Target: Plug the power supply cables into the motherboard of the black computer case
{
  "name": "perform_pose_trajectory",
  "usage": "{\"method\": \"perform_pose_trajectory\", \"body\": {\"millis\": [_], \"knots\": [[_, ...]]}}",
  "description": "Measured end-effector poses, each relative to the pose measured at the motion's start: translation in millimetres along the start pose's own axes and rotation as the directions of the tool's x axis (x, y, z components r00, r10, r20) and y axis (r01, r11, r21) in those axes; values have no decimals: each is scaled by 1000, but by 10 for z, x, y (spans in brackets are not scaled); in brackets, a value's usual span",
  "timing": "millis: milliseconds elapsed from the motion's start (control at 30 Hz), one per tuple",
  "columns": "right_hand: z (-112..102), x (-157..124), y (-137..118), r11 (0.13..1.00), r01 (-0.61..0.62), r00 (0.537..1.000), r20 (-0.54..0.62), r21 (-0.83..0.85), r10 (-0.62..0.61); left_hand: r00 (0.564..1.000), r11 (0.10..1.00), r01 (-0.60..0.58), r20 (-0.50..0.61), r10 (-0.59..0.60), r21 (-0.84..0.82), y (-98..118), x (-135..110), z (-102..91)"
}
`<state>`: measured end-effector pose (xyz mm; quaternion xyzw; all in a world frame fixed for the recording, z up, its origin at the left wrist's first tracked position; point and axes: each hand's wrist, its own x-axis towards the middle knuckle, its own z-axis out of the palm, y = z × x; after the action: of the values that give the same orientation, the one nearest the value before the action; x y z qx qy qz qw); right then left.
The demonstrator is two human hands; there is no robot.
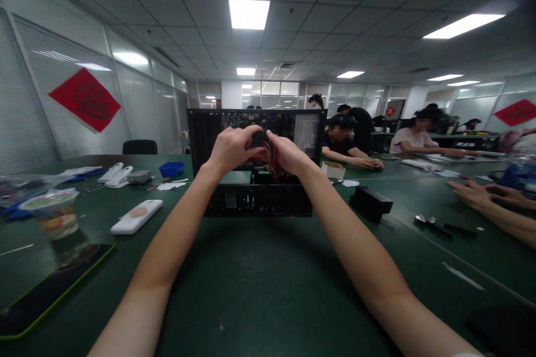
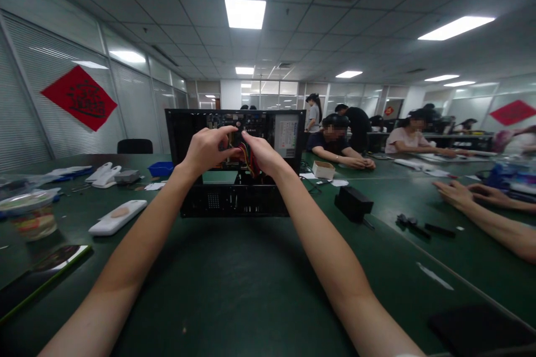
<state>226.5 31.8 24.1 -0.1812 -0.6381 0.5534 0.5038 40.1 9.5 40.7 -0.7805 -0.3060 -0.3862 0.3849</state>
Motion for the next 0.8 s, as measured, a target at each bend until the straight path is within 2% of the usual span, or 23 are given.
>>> {"method": "perform_pose_trajectory", "body": {"millis": [233, 400, 500, 567, 600, 633, 667, 733, 767, 800], "knots": [[-42, 96, 76, 987, -54, 990, -122, 151, 73, 990, 997, 32, -141, -22, 68, 36, -62, 183], [2, 133, 168, 986, -14, 991, -132, 166, 37, 994, 998, 17, -108, -10, 63, 18, -114, 296], [15, 180, 220, 997, 16, 988, -153, 77, -4, 994, 994, 63, -94, -55, 93, 7, -142, 302], [-9, 207, 253, 994, 49, 981, -184, -95, -66, 992, 990, 96, -87, -88, 103, 3, -157, 311], [-31, 211, 270, 969, 92, 971, -196, -229, -139, 992, 989, 108, -78, -100, 103, 1, -164, 322], [-56, 209, 290, 910, 150, 950, -198, -386, -241, 992, 988, 117, -65, -111, 99, -2, -171, 339], [-84, 199, 314, 811, 209, 917, -178, -546, -356, 992, 988, 126, -45, -122, 93, -5, -177, 362], [-139, 166, 374, 540, 274, 843, -71, -796, -533, 988, 985, 154, 4, -154, 77, -15, -193, 422], [-163, 146, 408, 411, 277, 823, -6, -869, -568, 983, 982, 177, 29, -180, 70, -22, -204, 456], [-185, 129, 442, 301, 268, 822, 54, -915, -567, 976, 976, 206, 54, -210, 65, -30, -218, 492]]}}
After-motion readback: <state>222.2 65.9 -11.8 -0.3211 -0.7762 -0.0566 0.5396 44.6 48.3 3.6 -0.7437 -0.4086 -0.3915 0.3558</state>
